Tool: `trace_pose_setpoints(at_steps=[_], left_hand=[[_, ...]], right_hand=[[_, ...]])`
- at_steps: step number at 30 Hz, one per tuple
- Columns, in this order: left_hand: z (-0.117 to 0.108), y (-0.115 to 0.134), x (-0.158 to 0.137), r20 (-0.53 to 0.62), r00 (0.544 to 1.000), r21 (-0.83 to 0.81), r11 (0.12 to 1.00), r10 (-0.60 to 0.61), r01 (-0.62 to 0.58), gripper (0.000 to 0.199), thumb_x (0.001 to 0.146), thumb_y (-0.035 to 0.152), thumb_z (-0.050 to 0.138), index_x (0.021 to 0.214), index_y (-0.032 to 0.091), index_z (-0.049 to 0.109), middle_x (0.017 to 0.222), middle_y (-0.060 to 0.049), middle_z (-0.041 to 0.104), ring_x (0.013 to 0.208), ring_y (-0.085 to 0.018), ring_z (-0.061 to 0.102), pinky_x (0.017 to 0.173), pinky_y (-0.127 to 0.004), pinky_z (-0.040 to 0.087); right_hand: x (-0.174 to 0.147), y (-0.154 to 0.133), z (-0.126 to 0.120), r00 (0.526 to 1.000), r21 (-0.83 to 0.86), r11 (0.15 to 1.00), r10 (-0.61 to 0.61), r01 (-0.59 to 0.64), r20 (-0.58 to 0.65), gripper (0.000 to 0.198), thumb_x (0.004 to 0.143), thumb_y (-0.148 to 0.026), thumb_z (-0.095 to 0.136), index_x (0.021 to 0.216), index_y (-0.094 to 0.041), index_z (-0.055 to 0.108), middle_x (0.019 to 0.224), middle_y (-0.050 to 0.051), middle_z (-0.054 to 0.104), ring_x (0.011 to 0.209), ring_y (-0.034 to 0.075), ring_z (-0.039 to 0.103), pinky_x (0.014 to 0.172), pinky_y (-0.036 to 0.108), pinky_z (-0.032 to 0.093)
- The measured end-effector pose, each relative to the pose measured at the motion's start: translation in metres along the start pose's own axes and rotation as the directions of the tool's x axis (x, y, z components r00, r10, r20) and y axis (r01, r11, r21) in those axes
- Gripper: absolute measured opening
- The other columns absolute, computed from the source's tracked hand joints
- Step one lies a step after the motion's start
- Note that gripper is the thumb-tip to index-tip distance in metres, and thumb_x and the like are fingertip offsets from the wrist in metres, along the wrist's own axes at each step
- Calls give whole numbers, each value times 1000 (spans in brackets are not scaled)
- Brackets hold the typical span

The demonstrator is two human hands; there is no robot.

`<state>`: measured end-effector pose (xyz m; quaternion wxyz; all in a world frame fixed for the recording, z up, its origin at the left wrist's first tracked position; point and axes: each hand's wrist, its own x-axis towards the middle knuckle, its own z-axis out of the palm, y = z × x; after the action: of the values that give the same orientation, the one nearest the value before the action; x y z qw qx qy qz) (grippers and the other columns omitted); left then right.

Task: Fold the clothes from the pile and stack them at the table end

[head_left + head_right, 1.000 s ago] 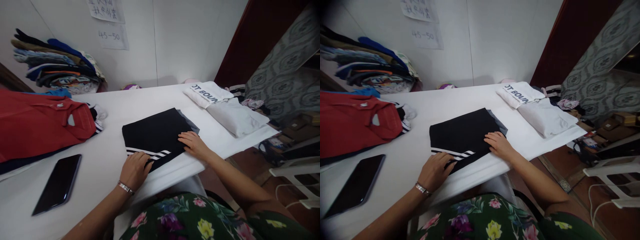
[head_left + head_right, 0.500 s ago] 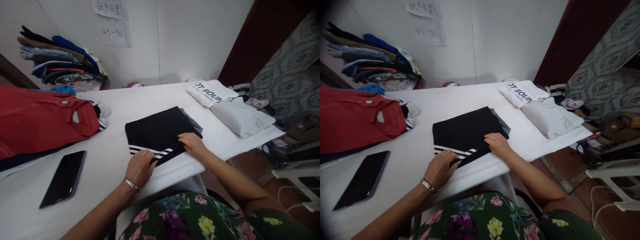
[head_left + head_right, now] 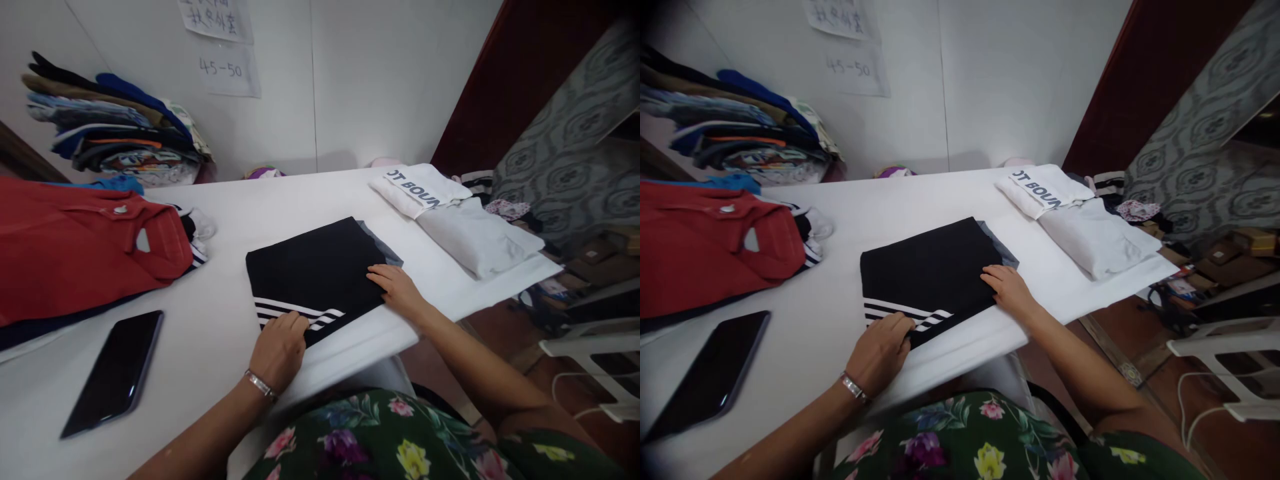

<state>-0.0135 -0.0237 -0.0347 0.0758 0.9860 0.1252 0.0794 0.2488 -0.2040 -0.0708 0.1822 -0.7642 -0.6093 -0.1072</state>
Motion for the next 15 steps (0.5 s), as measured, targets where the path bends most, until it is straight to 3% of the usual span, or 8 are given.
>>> trace_pose_setpoints(at_steps=[6,15], left_hand=[[-8,3,1,-3,998,158,986,62,-60,27,77,-1,39,77,19,58,77,-4,56,75,-21,50,68,-34,33],[6,-2,2,159,985,116,990,61,-80,36,79,-5,32,78,19,59,79,-4,56,75,-19,51,68,-33,31]], right_hand=[[0,-2,1,1000,34,999,15,-14,-2,65,59,1,49,119,-20,61,125,9,61,116,27,53,94,46,42],[-1,-2,-5,995,72,997,32,-39,92,70,58,0,47,125,-20,57,134,10,53,125,27,46,99,48,37]])
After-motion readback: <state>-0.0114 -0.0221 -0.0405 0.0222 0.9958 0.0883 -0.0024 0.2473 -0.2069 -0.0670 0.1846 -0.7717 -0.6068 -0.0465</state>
